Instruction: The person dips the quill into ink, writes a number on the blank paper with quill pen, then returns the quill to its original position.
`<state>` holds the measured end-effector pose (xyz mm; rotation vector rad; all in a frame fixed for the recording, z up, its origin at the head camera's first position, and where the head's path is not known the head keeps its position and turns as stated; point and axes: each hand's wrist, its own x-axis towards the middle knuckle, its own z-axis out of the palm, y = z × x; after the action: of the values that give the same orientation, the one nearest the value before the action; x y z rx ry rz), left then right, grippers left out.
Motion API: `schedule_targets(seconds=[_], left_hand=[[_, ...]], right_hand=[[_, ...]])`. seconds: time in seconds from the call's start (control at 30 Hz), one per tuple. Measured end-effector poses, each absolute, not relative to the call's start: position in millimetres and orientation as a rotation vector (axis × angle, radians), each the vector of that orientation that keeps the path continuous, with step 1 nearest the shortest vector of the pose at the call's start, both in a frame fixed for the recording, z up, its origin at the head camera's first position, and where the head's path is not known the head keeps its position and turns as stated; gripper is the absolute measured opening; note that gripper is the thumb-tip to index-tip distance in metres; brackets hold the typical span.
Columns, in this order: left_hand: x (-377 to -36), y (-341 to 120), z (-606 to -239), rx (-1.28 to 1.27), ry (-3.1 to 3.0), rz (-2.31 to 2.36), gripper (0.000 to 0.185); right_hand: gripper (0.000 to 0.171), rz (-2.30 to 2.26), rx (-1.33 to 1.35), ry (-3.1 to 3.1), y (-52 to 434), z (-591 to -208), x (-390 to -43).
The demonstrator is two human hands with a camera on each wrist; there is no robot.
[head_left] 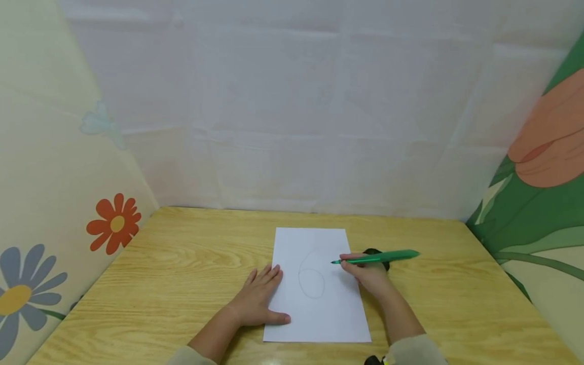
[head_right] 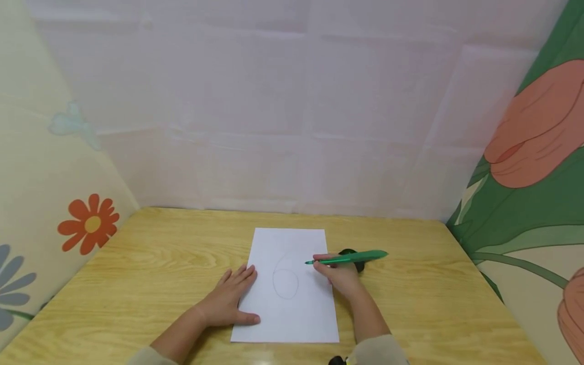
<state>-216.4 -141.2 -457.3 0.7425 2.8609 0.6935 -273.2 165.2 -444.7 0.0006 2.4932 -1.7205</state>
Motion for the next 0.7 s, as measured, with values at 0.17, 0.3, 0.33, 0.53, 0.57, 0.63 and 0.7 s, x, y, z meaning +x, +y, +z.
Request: schedule_targets(seconds=[0.17,0.3,0.33,0.53,0.57,0.63,0.7], left_hand=[[-217.1,-141.7,-457.7,0.734,2.853,0.692,0.110],[-217.7,-141.5,-458.4,0.723,2.842,0.702,0.111],[-217.8,-141.4,-458.5,0.722,2.840,0.705,0.111],[-218.3,-140.4,-457.8,0.712,2.829,0.700,0.112],[-218.3,-140.4,-457.5,0.710,2.827,0.699,0.112],[-218.1,-140.3,-457.0,0.708,2.824,0.696,0.112],[-217.9,-140.3,-456.5,0.707,2.822,0.693,0.112]], right_hand=[[0.039,-1.754,-0.103,2.477,177.7,-444.4,-272.2],[0.039,-1.739,-0.141,2.508,188.2,-445.0,-270.7],[0.039,-1.734,-0.143,2.516,190.5,-444.8,-270.2],[0.045,-1.718,-0.121,2.536,204.1,-442.5,-267.4],[0.046,-1.715,-0.098,2.535,206.4,-441.9,-266.8],[0.048,-1.698,-0.054,2.545,211.3,-440.9,-265.9],[0.049,-1.671,-0.025,2.570,216.5,-440.4,-265.3]])
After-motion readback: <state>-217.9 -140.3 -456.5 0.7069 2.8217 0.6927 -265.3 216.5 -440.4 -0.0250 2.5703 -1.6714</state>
